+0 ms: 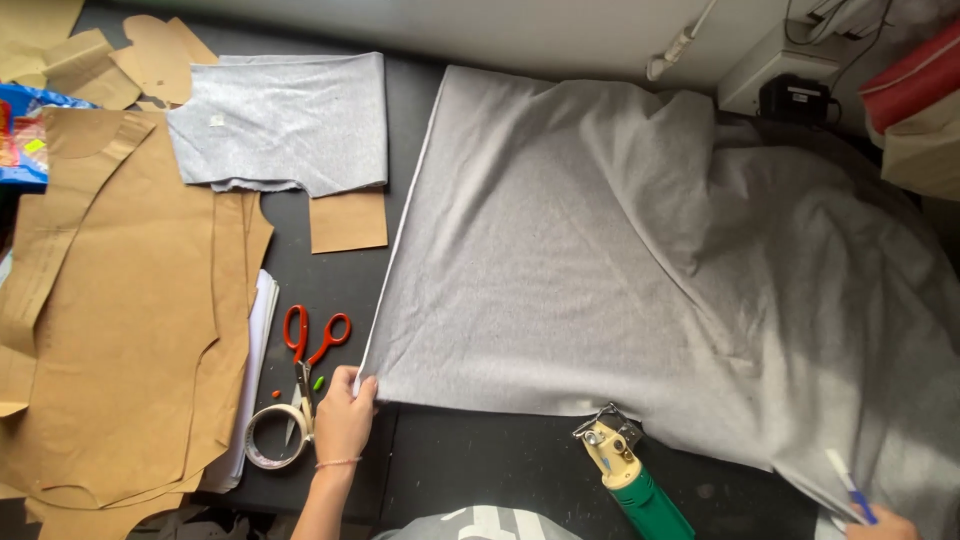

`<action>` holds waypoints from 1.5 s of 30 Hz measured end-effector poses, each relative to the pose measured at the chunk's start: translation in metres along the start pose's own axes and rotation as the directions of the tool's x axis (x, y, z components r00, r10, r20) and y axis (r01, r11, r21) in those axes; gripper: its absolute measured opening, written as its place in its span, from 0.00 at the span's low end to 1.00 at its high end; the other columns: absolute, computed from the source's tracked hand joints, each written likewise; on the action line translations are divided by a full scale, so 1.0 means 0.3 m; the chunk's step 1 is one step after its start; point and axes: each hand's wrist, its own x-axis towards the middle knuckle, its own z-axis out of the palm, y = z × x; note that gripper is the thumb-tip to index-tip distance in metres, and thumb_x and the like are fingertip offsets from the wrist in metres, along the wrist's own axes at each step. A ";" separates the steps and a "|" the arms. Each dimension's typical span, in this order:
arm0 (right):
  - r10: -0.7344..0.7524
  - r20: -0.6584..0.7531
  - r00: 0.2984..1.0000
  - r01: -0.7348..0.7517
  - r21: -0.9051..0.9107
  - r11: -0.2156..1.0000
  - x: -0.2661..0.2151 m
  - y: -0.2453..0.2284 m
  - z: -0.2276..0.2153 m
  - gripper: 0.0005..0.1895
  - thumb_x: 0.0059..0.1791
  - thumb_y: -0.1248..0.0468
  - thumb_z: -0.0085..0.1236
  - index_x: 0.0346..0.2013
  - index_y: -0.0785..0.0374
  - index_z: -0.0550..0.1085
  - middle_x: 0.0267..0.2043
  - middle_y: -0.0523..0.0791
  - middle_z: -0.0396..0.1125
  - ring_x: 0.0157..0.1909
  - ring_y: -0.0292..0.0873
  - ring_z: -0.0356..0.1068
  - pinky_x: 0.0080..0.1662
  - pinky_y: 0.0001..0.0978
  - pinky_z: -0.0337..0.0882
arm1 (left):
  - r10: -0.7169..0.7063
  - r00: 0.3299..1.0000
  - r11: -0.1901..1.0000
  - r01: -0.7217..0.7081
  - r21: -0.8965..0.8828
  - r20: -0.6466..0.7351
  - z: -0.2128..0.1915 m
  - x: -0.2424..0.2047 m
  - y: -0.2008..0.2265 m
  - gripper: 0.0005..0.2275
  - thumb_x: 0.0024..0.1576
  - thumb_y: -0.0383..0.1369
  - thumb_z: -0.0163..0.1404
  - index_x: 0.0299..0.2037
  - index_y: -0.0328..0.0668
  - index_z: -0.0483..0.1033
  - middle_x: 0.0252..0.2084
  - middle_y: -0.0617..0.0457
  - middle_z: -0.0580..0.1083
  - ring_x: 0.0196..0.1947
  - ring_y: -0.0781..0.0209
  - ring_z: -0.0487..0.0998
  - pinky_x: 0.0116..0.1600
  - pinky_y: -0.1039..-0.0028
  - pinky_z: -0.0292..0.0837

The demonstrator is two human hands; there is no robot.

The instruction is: The person selects a paper pattern from a stack and places it on a large piece of gray fabric. They trace the pattern's outline with a pen, then use an electric rotary cutter to cut the fabric along the marked lines. The cut fabric piece is set aside, and the process is repeated with another pattern.

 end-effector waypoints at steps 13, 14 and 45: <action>-0.447 0.048 0.893 0.443 0.076 0.893 0.100 -1.251 -0.246 0.17 0.50 0.56 0.36 0.41 0.64 0.69 0.40 0.58 0.64 0.43 0.61 0.61 0.42 0.45 0.60 | 0.579 0.807 0.814 -0.580 0.030 -0.121 0.104 0.353 0.384 0.10 0.43 0.32 0.44 0.35 0.49 0.69 0.37 0.53 0.67 0.35 0.60 0.68 0.39 0.71 0.62; -0.462 0.017 0.887 0.461 0.053 0.886 0.172 -1.296 -0.202 0.16 0.49 0.59 0.36 0.44 0.60 0.69 0.41 0.56 0.64 0.45 0.59 0.62 0.45 0.46 0.62 | 0.606 0.775 0.793 -0.606 0.060 -0.177 0.131 0.427 0.440 0.11 0.43 0.32 0.47 0.38 0.47 0.70 0.37 0.49 0.67 0.37 0.54 0.69 0.42 0.67 0.63; -0.430 -0.130 0.893 0.302 -0.535 0.789 0.819 -1.326 -0.163 0.13 0.47 0.61 0.42 0.41 0.66 0.59 0.27 0.59 0.69 0.28 0.61 0.70 0.27 0.49 0.68 | 0.588 0.749 0.807 -0.516 0.288 -0.305 0.298 1.061 0.829 0.15 0.53 0.40 0.50 0.28 0.40 0.58 0.29 0.49 0.65 0.29 0.49 0.65 0.30 0.62 0.58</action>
